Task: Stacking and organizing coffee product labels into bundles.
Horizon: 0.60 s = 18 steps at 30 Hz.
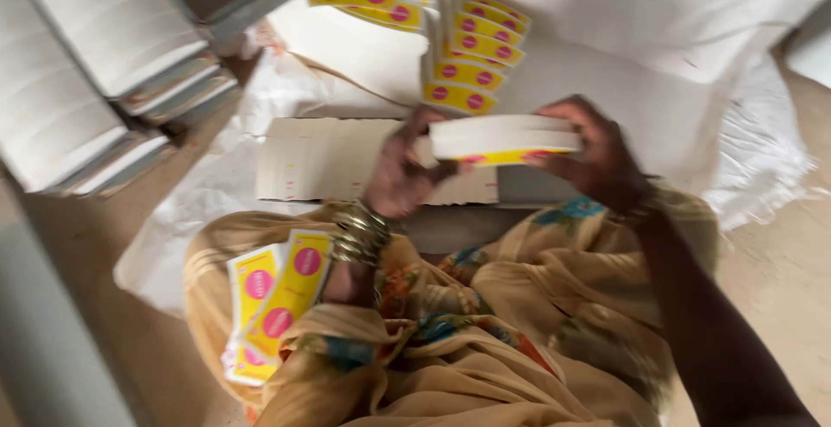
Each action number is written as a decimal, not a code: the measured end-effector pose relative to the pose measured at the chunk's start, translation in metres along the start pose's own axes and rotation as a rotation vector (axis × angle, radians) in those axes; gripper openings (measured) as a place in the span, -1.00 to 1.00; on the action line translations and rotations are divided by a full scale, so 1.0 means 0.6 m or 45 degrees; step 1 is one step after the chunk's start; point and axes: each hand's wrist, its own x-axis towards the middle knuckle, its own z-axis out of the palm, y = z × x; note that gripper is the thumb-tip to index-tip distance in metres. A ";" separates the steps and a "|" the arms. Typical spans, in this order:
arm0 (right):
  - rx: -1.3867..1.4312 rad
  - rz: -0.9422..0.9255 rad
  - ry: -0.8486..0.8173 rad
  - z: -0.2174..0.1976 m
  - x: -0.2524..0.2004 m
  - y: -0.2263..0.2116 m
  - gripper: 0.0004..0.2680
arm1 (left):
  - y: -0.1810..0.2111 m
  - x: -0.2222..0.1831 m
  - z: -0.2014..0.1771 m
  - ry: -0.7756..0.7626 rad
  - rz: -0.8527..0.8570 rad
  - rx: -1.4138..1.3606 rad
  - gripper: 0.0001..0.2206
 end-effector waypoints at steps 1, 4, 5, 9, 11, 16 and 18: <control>-0.024 0.031 0.014 -0.023 -0.034 0.000 -0.62 | 0.001 -0.009 0.040 -0.016 -0.005 -0.038 -0.58; -0.106 0.035 0.082 -0.086 -0.144 0.000 -0.62 | 0.003 -0.041 0.158 -0.019 -0.182 0.361 -0.57; -0.151 0.084 0.108 -0.095 -0.185 0.005 -0.62 | 0.000 -0.058 0.191 -0.013 -0.240 0.310 -0.61; -0.270 0.271 0.267 -0.115 -0.332 0.019 -0.61 | -0.023 -0.106 0.299 -0.033 -0.177 0.165 -0.68; -0.236 0.308 0.385 -0.103 -0.391 0.058 -0.59 | -0.040 -0.106 0.330 -0.151 -0.240 0.130 -0.65; 0.291 0.193 0.705 -0.046 -0.414 0.077 -0.48 | -0.071 -0.095 0.385 -0.288 -0.292 0.166 -0.49; 0.670 0.133 0.882 -0.027 -0.395 0.048 -0.43 | -0.078 -0.092 0.388 -0.275 -0.302 0.065 -0.40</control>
